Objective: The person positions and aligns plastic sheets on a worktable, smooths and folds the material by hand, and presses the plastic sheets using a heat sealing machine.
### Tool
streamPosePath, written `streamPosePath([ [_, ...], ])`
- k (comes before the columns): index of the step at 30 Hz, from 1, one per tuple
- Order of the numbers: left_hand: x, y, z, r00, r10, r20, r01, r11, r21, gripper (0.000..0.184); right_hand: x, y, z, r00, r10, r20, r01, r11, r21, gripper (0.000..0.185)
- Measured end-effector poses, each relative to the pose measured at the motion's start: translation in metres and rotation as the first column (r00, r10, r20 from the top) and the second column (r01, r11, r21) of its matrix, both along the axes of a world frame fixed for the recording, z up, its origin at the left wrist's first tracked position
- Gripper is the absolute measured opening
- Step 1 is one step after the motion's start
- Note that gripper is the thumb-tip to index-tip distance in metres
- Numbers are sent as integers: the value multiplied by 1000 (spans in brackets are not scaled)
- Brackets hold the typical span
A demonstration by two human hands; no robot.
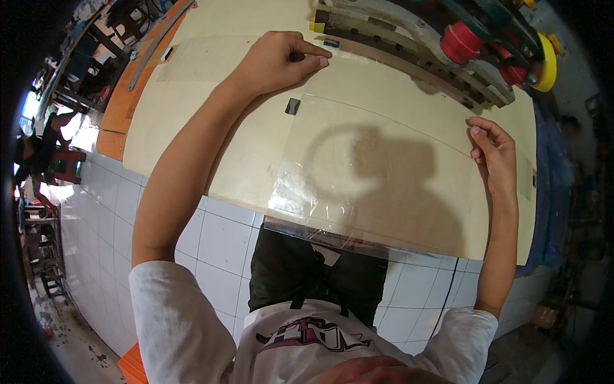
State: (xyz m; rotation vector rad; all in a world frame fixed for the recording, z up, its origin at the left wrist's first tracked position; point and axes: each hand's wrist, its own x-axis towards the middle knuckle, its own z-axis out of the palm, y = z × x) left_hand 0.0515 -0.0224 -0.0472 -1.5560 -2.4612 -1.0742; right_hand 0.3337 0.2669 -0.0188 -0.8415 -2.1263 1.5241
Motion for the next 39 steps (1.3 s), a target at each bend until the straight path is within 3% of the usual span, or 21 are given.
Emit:
streamPosePath([
  [7, 5, 1, 4, 1000, 22, 1, -22, 1000, -20, 23, 0, 0, -3, 1000, 4, -9, -4, 999, 48, 18],
  [10, 11, 2, 7, 1000, -17, -14, 18, 997, 80, 24, 1, 1, -3, 1000, -10, -15, 11, 997, 78, 17],
  [15, 18, 5, 10, 986, 43, 164, -55, 996, 72, 20, 2, 7, -8, 999, 22, -38, -20, 998, 52, 19],
  [18, 20, 7, 14, 986, 71, 151, -68, 997, -26, 22, 2, 7, -6, 1000, -3, 16, 2, 997, 83, 19],
  [27, 19, 6, 12, 987, 27, 159, -31, 999, 22, 23, 0, 4, -6, 999, -12, 44, 1, 970, 243, 18],
  [34, 18, 7, 10, 978, 41, 206, -55, 997, 60, 21, 0, 4, -5, 998, -34, 56, 20, 971, 237, 19],
  [39, 19, 5, 14, 980, 45, 193, -50, 999, 20, 21, 0, 13, -13, 995, -36, 89, -9, 884, 468, 21],
])
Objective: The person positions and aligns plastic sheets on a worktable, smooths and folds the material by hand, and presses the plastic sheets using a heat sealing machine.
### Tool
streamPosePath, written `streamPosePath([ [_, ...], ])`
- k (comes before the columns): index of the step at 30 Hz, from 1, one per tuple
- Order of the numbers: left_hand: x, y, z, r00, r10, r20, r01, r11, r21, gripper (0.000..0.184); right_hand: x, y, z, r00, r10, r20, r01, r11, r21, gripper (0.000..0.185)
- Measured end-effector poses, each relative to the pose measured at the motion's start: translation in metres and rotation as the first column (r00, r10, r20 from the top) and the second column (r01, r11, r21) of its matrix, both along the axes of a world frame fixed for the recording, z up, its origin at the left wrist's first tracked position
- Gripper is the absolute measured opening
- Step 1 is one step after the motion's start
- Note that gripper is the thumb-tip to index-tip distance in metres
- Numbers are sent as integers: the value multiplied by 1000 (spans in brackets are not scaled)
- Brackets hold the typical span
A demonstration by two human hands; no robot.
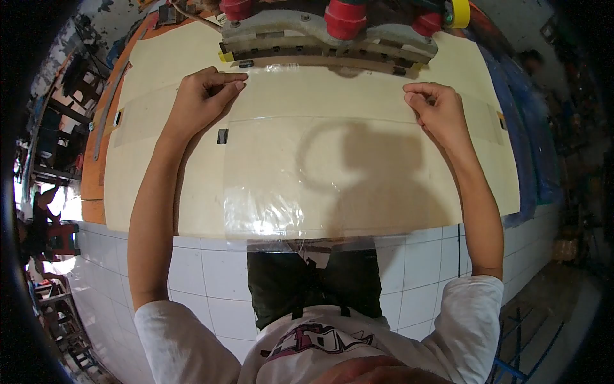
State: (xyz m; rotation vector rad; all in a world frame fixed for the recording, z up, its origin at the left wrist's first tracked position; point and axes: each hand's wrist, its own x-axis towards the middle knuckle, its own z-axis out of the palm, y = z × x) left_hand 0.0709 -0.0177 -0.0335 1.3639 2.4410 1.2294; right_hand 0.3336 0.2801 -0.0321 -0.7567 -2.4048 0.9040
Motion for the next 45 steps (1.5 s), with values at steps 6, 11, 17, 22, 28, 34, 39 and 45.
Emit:
streamPosePath([
  [6, 2, 0, 1, 999, -2, 42, 2, 1000, 8, 21, 2, 2, 0, 999, 45, -23, -42, 991, 129, 21],
  [11, 4, -3, 5, 990, 5, 140, -13, 998, 55, 19, 3, -2, 4, 1000, -8, 21, 8, 1000, 4, 21],
  [17, -6, -6, 0, 997, -10, 83, 9, 1000, 20, 20, 4, -6, 9, 1000, -4, 27, 3, 999, 54, 21],
  [22, -7, -10, -1, 994, -18, 112, 10, 997, 75, 22, 2, 1, -2, 992, 100, -75, -90, 987, 132, 17],
  [28, 0, -8, 1, 995, -79, -57, 83, 993, 82, 21, 7, -4, 2, 994, 82, -66, -64, 969, 239, 20],
  [34, 3, -5, 6, 976, -41, -214, 38, 999, -18, 28, 7, -9, 11, 998, 56, 22, -59, 975, 215, 25],
  [39, 6, -4, 5, 992, -30, -127, 23, 998, -58, 29, 10, -16, 12, 997, 61, 54, -73, 963, 261, 30],
  [45, 9, -2, 10, 991, 1, -133, -15, 995, -100, 28, 18, -21, 18, 983, -36, 181, -54, 883, 467, 39],
])
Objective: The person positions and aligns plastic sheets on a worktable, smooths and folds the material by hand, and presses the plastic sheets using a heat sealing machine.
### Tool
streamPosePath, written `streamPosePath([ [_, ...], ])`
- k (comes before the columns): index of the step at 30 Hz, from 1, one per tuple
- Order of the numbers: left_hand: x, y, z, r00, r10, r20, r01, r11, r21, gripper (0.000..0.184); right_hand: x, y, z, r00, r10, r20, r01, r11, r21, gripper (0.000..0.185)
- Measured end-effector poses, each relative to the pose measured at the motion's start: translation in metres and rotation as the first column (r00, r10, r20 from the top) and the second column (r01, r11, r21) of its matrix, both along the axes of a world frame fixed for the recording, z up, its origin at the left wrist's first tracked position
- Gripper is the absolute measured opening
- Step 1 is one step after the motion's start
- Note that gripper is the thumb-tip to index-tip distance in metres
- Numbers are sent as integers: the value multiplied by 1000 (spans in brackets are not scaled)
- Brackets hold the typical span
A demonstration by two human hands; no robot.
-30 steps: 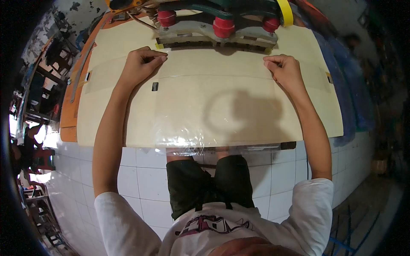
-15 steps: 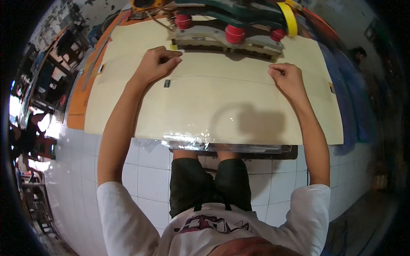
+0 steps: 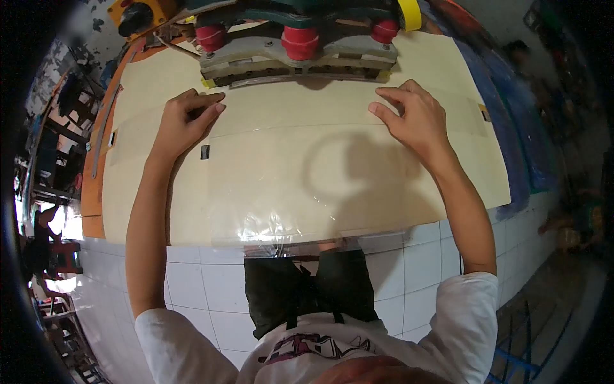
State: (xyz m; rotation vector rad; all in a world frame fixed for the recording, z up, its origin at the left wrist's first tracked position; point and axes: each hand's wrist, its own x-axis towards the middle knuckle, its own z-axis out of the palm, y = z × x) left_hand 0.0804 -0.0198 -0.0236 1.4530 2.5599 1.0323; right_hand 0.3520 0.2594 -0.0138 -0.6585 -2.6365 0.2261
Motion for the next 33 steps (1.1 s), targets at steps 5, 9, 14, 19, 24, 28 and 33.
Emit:
streamPosePath([
  [5, -2, 2, -3, 997, 11, 80, -10, 1000, -8, 26, 1, 4, -5, 996, 3, 85, 1, 999, -53, 50],
  [9, -2, 2, -3, 999, 15, 44, -16, 999, 28, 27, 1, 6, -5, 992, 9, 124, -1, 998, -68, 51],
  [14, 1, 3, -1, 998, 12, 58, -15, 999, 45, 25, 1, 6, -4, 990, 20, 140, -12, 998, -57, 53],
  [19, 3, 2, 2, 999, 11, 41, -11, 1000, -12, 28, 0, 8, -4, 990, 21, 142, -11, 997, -73, 55],
  [24, -4, 2, -5, 1000, 1, 24, -1, 1000, 28, 27, 0, 10, -9, 998, 54, 28, -54, 999, -2, 49],
  [28, -6, 1, -9, 996, -1, 93, -6, 997, 74, 26, 1, 10, -2, 991, 43, 130, -32, 996, -85, 57],
  [33, -3, 1, -7, 996, 7, 94, -14, 997, 76, 26, 1, 12, -5, 991, 42, 127, -35, 998, -57, 57],
])
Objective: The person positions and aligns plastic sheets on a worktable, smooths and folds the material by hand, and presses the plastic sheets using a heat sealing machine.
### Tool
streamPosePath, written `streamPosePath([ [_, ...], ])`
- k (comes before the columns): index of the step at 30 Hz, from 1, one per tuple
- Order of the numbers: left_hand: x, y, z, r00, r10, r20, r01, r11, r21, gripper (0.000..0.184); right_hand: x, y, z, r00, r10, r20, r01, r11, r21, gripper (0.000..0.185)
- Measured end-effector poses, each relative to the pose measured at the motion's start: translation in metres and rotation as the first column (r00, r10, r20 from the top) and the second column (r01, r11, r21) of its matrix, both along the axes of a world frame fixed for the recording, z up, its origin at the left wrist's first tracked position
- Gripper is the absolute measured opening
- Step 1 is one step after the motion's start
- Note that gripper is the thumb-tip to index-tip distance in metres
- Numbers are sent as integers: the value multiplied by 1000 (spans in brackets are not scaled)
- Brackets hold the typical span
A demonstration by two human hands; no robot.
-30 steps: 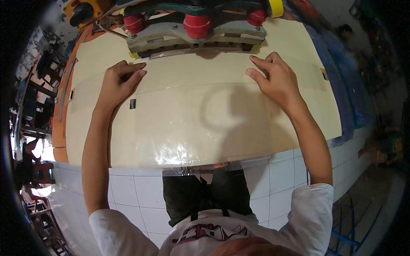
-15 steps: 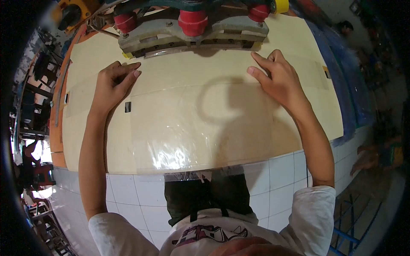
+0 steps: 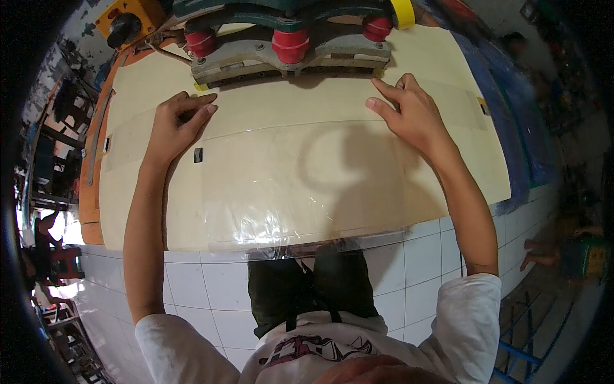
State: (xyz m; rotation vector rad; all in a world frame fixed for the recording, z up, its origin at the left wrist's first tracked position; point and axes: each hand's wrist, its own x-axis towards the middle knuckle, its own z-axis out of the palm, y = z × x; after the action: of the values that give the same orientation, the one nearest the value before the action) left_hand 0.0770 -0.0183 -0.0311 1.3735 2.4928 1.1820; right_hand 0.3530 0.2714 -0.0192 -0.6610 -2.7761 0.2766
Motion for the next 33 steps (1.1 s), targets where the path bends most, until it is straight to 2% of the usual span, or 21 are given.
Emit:
streamPosePath([
  [5, 2, -1, 5, 1000, 5, -25, -6, 999, -34, 26, 0, -3, 4, 999, -21, 28, 21, 1000, -19, 56],
  [11, -7, -5, -1, 994, -47, -102, 46, 999, -7, 21, 2, -3, 5, 999, -19, -29, 19, 1000, -12, 53],
  [13, -7, -6, 2, 998, -20, 60, 17, 999, 41, 18, 8, -2, 13, 998, 26, -55, -35, 986, -161, 49],
  [15, -2, -14, 17, 1000, -17, -24, 17, 1000, -13, 13, 17, 2, 19, 995, 77, -71, -89, 977, -195, 46],
  [17, 8, -22, 34, 988, -56, -142, 36, 990, -139, 13, 28, -2, 22, 988, 134, -82, -150, 962, -230, 43],
  [18, 6, -28, 38, 983, -85, -164, 49, 975, -215, 17, 39, -10, 22, 984, 88, -155, -133, 943, -305, 39],
  [19, 9, -38, 41, 983, -67, -169, 30, 977, -210, 17, 51, -19, 21, 975, 34, -221, -119, 917, -382, 36],
  [20, 15, -49, 42, 980, -93, -177, 55, 977, -205, 18, 63, -29, 23, 973, 48, -225, -133, 916, -378, 36],
  [21, 22, -59, 44, 975, -122, -186, 84, 976, -202, 19, 76, -41, 27, 952, -23, -305, -104, 913, -394, 33],
  [23, 49, -83, 50, 984, -53, -171, 19, 981, -194, 15, 102, -50, 26, 903, -154, -400, -25, 913, -408, 28],
  [25, 63, -107, 45, 995, 95, -43, -94, 995, 23, 15, 131, -39, 13, 841, -263, -473, 70, 919, -387, 26],
  [26, 66, -120, 38, 990, 121, -66, -113, 986, 122, 18, 146, -28, 1, 792, -309, -526, 113, 921, -372, 26],
  [27, 66, -132, 30, 990, 125, -69, -116, 986, 122, 18, 160, -16, -8, 792, -306, -528, 109, 922, -372, 26],
  [29, 64, -150, 16, 933, 335, 134, -357, 912, 202, 20, 183, 2, -22, 685, -442, -579, 233, 886, -402, 25],
  [30, 61, -155, 7, 913, 376, 159, -407, 869, 281, 21, 188, 2, -26, 685, -440, -581, 230, 887, -400, 25],
  [32, 51, -167, -9, 897, 386, 217, -438, 845, 306, 22, 194, 3, -29, 581, -543, -607, 193, 816, -545, 25],
  [33, 50, -170, -12, 878, 390, 277, -468, 822, 325, 22, 196, 5, -33, 580, -541, -609, 191, 817, -543, 25],
])
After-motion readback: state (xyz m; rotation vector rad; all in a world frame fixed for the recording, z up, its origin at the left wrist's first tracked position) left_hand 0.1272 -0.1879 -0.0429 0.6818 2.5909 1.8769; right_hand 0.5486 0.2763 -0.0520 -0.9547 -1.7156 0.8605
